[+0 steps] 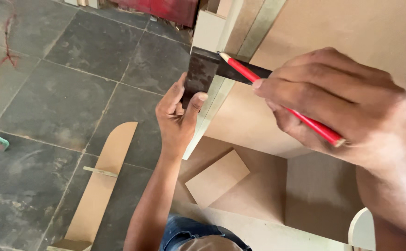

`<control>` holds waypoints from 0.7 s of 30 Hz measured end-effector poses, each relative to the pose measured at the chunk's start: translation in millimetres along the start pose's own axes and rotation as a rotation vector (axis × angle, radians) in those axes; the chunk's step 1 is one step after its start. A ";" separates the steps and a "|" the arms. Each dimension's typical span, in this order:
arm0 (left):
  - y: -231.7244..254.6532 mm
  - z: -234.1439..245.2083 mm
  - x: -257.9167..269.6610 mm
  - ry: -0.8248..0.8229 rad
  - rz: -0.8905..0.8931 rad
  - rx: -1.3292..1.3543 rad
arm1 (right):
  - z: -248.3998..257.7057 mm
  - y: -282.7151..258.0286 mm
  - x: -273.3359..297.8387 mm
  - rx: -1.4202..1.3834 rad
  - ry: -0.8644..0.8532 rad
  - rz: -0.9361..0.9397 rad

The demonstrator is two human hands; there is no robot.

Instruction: The person marks a wooden cabinet frame with a red pencil, using a small wooden block and a metal square to guide straight lines. The person adjusts the position of the tools and continues marking along the edges of the cabinet.

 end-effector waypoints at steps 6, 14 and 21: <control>9.6 -4.6 1.0 -0.005 0.033 -0.004 | 25.5 -8.5 5.5 0.108 -0.102 0.020; 6.1 -2.6 3.5 0.004 0.046 0.008 | 25.8 -16.8 1.4 0.084 -0.053 0.042; 4.2 1.1 2.5 -0.001 0.003 0.014 | 7.7 -6.8 -3.0 -0.001 -0.009 -0.006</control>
Point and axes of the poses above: each hand's wrist, its own x-axis away from the middle knuckle, its own z-axis out of the back of the hand, y = z × x, the point moved 1 cm from there along -x, towards the middle knuckle, and after that the axes turned 15 degrees about y, right-handed, at the moved point
